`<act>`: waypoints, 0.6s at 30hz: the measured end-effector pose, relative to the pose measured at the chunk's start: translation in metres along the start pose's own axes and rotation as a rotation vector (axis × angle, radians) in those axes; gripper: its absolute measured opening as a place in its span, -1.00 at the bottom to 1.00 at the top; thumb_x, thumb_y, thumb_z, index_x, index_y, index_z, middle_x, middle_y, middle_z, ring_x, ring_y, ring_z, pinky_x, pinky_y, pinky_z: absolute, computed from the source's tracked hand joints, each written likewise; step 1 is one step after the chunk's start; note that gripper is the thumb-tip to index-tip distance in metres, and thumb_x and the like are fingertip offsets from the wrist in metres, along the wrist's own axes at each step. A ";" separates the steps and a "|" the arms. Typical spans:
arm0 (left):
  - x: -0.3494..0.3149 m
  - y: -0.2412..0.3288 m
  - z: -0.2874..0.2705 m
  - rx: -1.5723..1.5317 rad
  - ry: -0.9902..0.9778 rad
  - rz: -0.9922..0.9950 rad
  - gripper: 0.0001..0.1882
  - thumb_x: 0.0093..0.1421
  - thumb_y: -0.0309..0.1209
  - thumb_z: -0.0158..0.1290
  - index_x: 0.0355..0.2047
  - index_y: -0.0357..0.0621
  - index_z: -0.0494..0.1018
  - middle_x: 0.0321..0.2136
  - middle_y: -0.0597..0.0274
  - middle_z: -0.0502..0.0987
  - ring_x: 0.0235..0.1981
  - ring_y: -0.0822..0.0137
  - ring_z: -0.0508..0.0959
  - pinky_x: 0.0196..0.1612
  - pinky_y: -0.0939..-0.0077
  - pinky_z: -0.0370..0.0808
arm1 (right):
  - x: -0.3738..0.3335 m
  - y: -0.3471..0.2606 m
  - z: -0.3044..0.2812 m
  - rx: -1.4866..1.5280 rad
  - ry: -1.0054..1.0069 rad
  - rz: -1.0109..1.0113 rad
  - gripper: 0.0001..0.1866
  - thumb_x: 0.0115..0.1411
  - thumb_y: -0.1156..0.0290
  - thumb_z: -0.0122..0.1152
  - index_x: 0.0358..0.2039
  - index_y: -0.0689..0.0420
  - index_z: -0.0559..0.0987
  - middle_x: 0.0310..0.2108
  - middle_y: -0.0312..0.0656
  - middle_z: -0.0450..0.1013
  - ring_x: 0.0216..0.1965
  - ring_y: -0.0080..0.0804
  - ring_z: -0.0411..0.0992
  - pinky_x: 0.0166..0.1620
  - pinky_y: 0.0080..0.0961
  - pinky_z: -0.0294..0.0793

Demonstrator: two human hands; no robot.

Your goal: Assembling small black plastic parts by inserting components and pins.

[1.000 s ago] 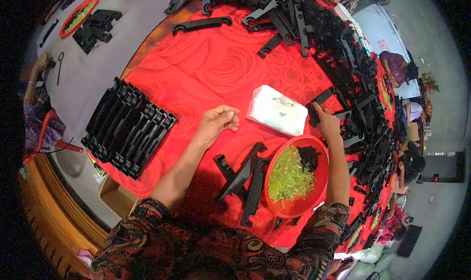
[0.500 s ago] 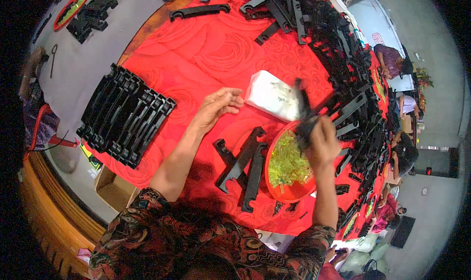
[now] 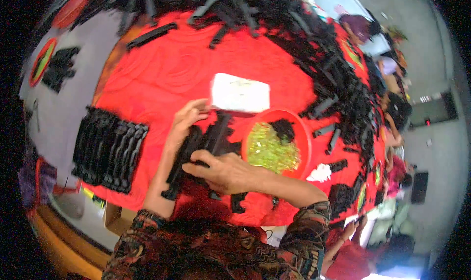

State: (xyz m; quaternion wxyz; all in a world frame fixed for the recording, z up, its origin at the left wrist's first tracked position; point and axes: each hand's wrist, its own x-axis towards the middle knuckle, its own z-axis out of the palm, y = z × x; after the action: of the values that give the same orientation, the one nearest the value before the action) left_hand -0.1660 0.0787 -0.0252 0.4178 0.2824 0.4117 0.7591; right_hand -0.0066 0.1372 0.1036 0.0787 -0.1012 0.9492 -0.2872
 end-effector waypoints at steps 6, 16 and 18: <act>0.002 0.009 -0.005 -0.039 -0.021 -0.029 -0.49 0.18 -0.18 -0.03 0.01 -0.31 0.31 -0.21 0.10 0.46 -0.13 0.32 0.45 -0.07 0.47 0.38 | -0.096 0.122 -0.073 -0.380 0.943 0.824 -0.71 0.01 0.44 0.14 -0.23 0.24 0.40 -0.49 -0.09 0.47 -0.48 -0.50 0.42 -0.39 -0.54 0.39; 0.001 0.011 -0.008 0.015 0.023 -0.086 -0.47 0.14 -0.21 0.04 0.00 -0.38 0.29 -0.26 0.07 0.46 -0.20 0.32 0.48 -0.15 0.49 0.45 | -0.216 0.290 -0.085 -0.100 1.048 1.814 0.30 -0.33 -0.39 0.24 0.03 0.62 0.04 0.00 0.35 0.23 0.08 0.07 0.24 0.10 -0.27 0.22; -0.003 0.014 -0.011 0.011 0.057 -0.092 -0.47 0.14 -0.22 0.04 -0.01 -0.39 0.29 -0.26 0.07 0.46 -0.21 0.31 0.48 -0.14 0.47 0.45 | -0.192 0.301 -0.081 -0.077 1.036 1.822 0.31 -0.32 -0.38 0.24 0.04 0.62 0.01 0.01 0.33 0.21 0.08 0.07 0.23 0.11 -0.27 0.21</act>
State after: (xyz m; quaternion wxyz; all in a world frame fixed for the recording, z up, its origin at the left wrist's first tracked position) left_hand -0.1785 0.0679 -0.0190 0.4388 0.2435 0.4402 0.7445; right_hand 0.1180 0.4707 0.0186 -0.1541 0.7846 0.5926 -0.0973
